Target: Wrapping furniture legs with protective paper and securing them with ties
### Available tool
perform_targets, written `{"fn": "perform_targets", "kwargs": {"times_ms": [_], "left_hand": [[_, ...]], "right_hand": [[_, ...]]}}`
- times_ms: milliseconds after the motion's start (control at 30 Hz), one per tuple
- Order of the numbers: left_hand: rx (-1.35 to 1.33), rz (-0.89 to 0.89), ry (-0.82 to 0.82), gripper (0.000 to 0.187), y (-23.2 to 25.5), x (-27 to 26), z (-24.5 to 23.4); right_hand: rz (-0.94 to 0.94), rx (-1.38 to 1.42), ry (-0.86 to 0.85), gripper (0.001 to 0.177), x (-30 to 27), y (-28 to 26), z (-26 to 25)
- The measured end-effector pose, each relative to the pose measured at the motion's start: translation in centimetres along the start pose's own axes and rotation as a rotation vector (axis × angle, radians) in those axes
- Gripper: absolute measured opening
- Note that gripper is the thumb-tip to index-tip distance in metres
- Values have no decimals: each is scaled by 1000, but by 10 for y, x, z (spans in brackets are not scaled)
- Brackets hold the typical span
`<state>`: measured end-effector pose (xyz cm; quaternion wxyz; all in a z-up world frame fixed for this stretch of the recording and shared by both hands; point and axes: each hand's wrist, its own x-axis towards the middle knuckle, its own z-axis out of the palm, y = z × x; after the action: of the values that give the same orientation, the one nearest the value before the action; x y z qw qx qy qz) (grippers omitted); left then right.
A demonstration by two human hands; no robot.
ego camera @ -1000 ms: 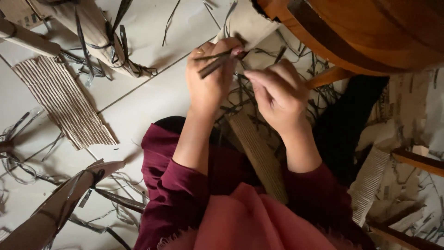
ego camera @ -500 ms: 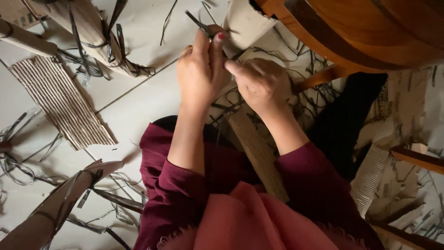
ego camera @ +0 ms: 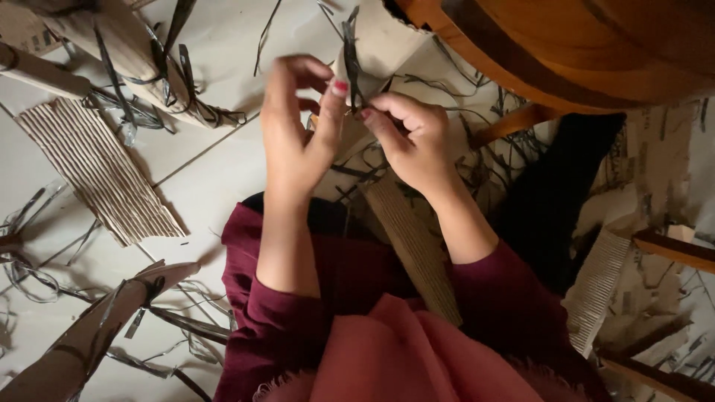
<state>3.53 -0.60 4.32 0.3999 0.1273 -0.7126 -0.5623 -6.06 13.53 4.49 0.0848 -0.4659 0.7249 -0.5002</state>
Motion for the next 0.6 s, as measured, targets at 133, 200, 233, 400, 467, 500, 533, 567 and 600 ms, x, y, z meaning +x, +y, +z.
{"fn": "perform_targets", "kwargs": {"times_ms": [133,200,233,400,467,500,533,567,600], "left_hand": [[-117,-139,-369,30,-12,-8,4],[-90,-101,-399,33,-18,-11,7],[-50,-89,-427,30,-17,-9,5],[5,26,-489,19,-27,-4,-5],[12,153,-450,20,-25,0,-7],[14,153,-449,20,-25,-1,-6],[3,167,-422,19,-26,-2,-5],[-8,181,-394,19,-27,-2,-4],[-8,181,-394,19,-30,-4,-3]], "right_hand": [[-45,11,75,9,2,-3,1],[-75,31,134,9,2,-4,-1],[-54,17,124,7,2,-3,-5],[-37,1,136,3,-1,-3,-8],[-51,-1,164,5,-1,-1,-6],[-52,0,163,5,0,-3,-6],[-50,30,174,5,0,-4,-6],[-49,59,185,5,1,-6,-6],[-48,59,185,5,1,-6,-5]]}}
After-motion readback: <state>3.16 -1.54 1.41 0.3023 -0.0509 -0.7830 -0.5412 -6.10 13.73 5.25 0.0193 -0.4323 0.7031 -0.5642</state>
